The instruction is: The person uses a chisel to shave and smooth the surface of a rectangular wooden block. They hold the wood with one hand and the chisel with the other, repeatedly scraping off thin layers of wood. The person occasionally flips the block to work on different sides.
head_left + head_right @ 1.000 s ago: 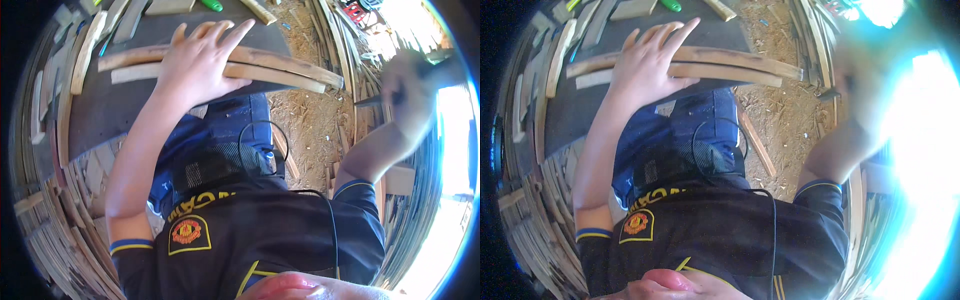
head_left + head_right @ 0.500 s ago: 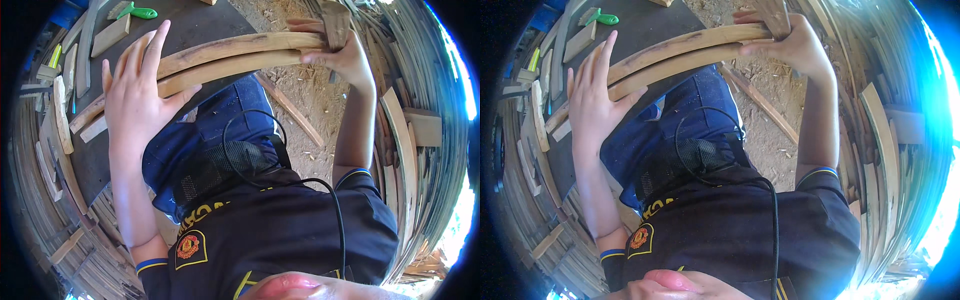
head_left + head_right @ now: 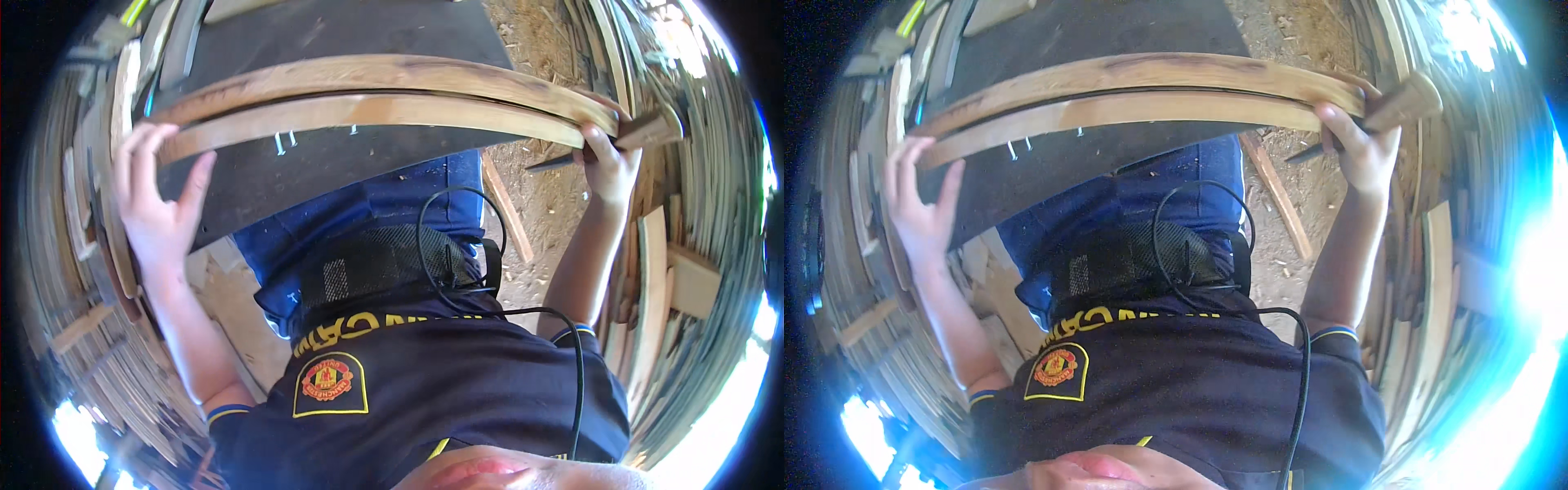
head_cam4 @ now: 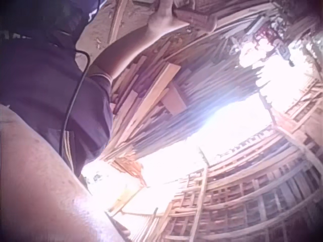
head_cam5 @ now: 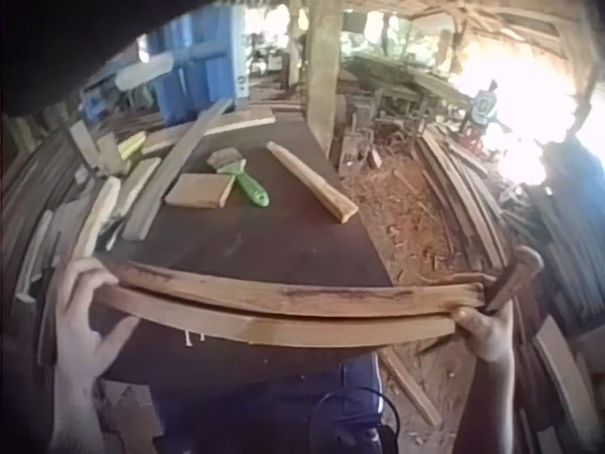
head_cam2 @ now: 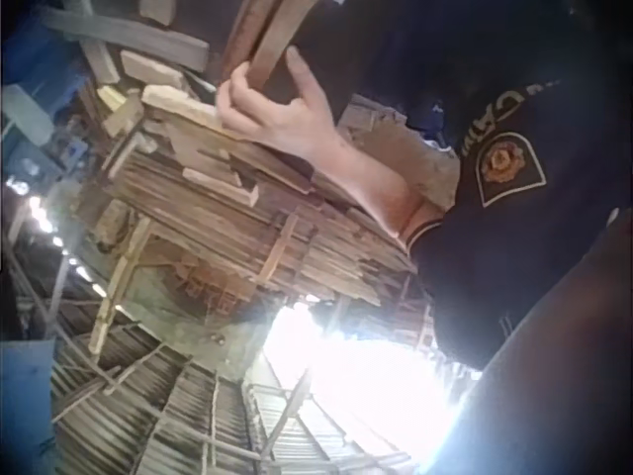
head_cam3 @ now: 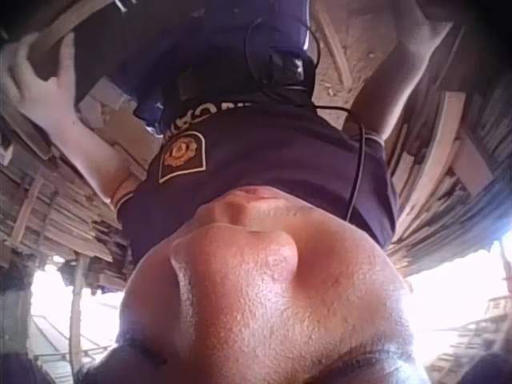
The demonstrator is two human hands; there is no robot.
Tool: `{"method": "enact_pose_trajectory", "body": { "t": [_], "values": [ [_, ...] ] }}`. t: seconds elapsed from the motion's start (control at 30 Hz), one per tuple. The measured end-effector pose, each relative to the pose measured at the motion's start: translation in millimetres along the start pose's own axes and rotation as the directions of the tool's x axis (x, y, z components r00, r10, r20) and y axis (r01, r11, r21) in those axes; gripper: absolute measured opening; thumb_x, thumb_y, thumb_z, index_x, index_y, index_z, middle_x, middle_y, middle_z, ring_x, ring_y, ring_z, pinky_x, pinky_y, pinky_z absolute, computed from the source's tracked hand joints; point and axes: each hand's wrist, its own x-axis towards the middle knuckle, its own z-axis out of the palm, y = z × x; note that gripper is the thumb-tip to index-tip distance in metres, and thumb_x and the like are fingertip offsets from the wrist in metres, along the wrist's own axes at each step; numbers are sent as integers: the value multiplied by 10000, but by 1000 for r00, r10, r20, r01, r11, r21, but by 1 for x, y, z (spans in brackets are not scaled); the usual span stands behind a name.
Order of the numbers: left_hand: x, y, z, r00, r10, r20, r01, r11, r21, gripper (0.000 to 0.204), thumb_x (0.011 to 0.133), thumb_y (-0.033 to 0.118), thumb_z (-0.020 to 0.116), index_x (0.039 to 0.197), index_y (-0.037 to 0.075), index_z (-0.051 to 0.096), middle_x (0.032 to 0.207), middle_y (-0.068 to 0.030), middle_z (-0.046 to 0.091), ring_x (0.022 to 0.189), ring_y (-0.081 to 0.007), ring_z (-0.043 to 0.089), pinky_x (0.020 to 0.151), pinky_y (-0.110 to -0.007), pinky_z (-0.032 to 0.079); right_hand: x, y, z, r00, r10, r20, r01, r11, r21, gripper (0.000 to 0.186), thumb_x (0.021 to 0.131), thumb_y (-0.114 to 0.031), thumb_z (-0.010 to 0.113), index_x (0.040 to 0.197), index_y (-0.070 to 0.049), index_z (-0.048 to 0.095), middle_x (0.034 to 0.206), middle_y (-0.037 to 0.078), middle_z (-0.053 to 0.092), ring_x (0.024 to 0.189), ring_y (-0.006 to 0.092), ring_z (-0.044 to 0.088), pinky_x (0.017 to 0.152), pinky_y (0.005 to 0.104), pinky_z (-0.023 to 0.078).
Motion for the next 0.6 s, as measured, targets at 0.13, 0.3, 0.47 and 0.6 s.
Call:
{"method": "enact_pose_trajectory", "body": {
  "t": [0.13,0.3,0.47,0.6],
  "values": [
    [7,-26,-13,997,9,83,-7,1000,-14,383,815,139,821,1157,50,672,1187,-118,647,1144,-290,627,988,-381,484,0,9,-4,999,44,-27,-43,998,36,522,893,-246,758,1246,87,565,992,171,670,616,168,607,434,270,448],
    [15,-39,-10,996,41,80,-29,990,-140,345,806,87,806,1120,25,679,1127,-122,673,1070,-292,657,942,-378,506,1,18,-7,994,73,-76,-68,995,67,545,905,-268,745,1274,77,541,1028,167,663,658,177,620,452,275,467],
    [25,-44,-23,993,106,55,-89,964,-249,333,848,144,782,1115,-17,663,1102,-154,677,1049,-303,670,924,-392,526,0,-1,-2,999,2,-52,-4,999,-41,733,891,-422,745,1361,71,477,1235,246,625,879,217,666,583,258,524],
    [13,-54,-24,979,198,-43,-185,786,-590,338,954,157,687,1202,-17,536,1069,-195,642,1037,-450,681,996,-611,496,-7,-27,11,990,-24,-138,4,989,-146,849,873,-562,718,1361,89,474,1314,302,590,1074,363,675,845,383,581]
  ]
}}
